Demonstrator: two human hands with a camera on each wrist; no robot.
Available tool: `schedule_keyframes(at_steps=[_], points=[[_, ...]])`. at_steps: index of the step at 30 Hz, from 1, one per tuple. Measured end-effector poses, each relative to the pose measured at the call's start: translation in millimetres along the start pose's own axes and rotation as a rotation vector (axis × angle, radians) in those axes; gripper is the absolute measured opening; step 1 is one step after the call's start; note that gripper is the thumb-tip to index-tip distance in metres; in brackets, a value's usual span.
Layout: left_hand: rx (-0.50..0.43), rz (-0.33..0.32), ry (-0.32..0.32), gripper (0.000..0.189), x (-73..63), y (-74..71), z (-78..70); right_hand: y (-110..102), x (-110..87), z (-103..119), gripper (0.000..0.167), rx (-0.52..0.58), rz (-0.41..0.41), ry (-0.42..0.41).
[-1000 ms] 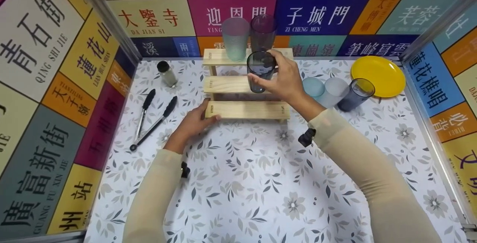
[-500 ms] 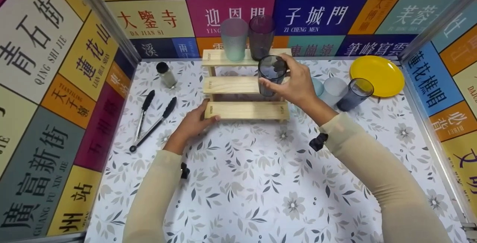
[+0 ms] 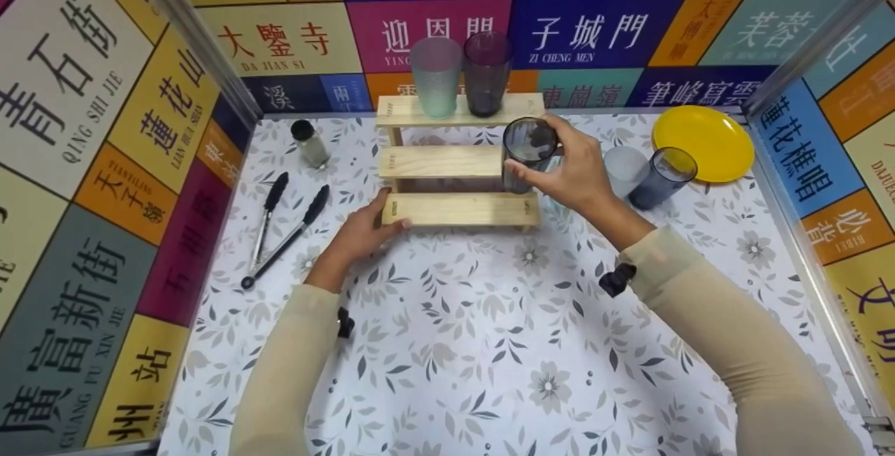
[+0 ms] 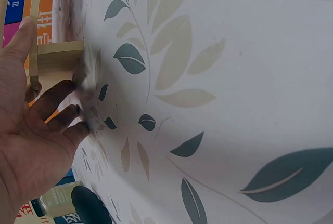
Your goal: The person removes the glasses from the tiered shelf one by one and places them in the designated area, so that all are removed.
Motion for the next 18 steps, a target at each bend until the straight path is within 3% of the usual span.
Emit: schedule_keyframes(at_steps=[18], points=[[0.013, 0.000, 0.012, 0.104, -0.8, -1.1, -2.4, -23, -23.9, -23, 0.085, -0.062, -0.012, 0.033]])
Point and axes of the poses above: each hand's wrist, its own x-axis towards the middle knuckle, its own y-axis out of the palm, z = x × y, the point moved 5 cm from there along x, towards the middle knuckle, and after that the axes turned 5 degrees about y, right-handed, at the moved point
